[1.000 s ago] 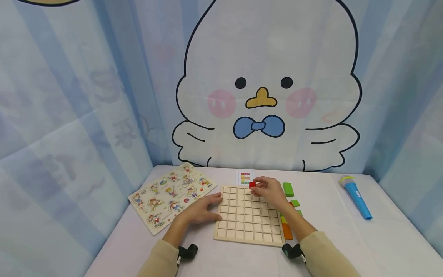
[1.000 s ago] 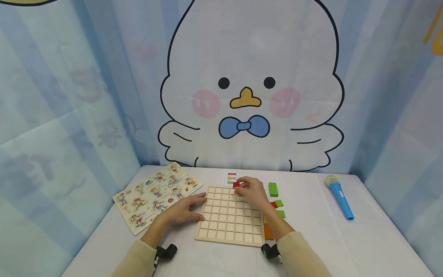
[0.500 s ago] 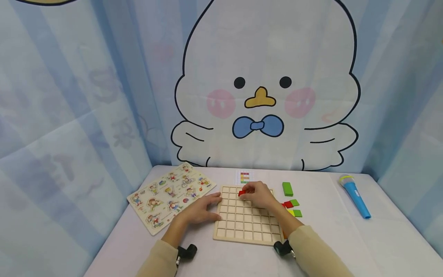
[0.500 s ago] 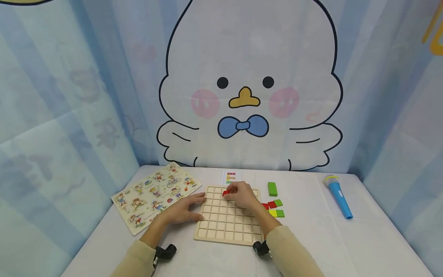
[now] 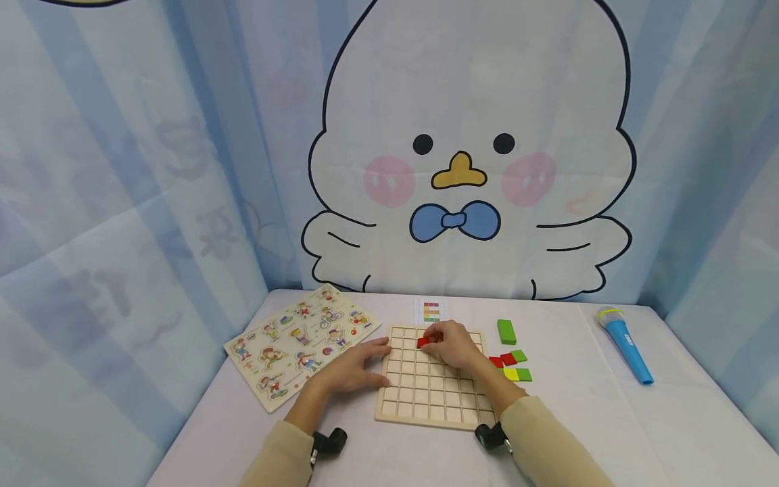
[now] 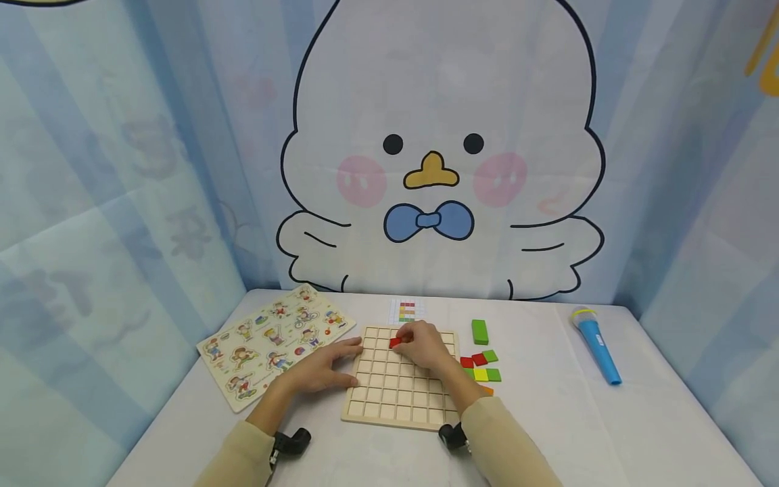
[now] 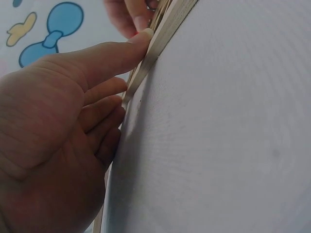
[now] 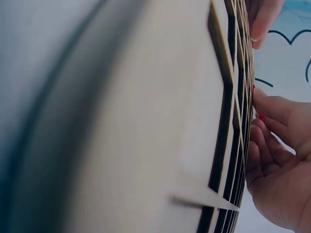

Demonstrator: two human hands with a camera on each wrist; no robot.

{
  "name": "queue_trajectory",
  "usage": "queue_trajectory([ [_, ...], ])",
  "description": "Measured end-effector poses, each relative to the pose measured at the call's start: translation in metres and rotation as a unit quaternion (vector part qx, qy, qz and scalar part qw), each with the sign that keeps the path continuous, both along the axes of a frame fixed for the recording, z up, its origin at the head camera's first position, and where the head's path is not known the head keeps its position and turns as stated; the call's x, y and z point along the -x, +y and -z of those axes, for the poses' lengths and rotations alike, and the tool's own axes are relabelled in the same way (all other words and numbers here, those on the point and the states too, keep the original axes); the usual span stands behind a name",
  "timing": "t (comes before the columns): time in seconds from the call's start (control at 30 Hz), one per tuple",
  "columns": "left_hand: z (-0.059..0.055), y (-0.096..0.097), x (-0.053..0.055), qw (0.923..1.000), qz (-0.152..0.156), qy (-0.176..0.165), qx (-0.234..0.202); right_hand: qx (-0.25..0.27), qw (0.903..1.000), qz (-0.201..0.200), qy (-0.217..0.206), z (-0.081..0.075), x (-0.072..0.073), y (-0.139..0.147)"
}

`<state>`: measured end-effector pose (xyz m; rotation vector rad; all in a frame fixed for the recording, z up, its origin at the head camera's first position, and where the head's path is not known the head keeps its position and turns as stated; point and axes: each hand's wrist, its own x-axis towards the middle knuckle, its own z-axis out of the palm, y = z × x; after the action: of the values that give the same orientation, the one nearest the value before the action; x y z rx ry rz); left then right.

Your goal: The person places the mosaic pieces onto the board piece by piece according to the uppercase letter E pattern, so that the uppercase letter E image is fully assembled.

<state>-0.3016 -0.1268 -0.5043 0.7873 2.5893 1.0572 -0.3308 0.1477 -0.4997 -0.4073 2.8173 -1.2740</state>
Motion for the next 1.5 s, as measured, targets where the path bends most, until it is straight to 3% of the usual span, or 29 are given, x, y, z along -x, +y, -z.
queue_trajectory([
  [0.63, 0.002, 0.001, 0.001, 1.0000, -0.002, 0.001, 0.002, -0.017, 0.9998, -0.004, -0.009, -0.001, -0.001, 0.001],
  [0.83, 0.003, -0.001, 0.001, 1.0000, -0.002, 0.002, -0.001, 0.021, 0.9985, -0.051, 0.003, -0.008, -0.008, 0.018],
  [1.03, 0.002, -0.001, 0.001, 1.0000, 0.002, 0.000, -0.007, 0.077, 0.9950, -0.061, 0.019, -0.016, -0.020, 0.040],
  [1.17, 0.001, -0.001, 0.001, 1.0000, 0.002, 0.003, -0.007, 0.083, 0.9945, -0.051, 0.038, -0.021, -0.027, 0.051],
  [1.33, 0.001, 0.000, -0.001, 1.0000, 0.006, -0.001, -0.008, 0.085, 0.9959, -0.012, 0.028, -0.027, -0.036, 0.064],
  [1.5, 0.003, -0.001, 0.001, 1.0000, 0.005, 0.002, -0.007, 0.092, 0.9953, 0.003, 0.030, -0.032, -0.041, 0.074],
])
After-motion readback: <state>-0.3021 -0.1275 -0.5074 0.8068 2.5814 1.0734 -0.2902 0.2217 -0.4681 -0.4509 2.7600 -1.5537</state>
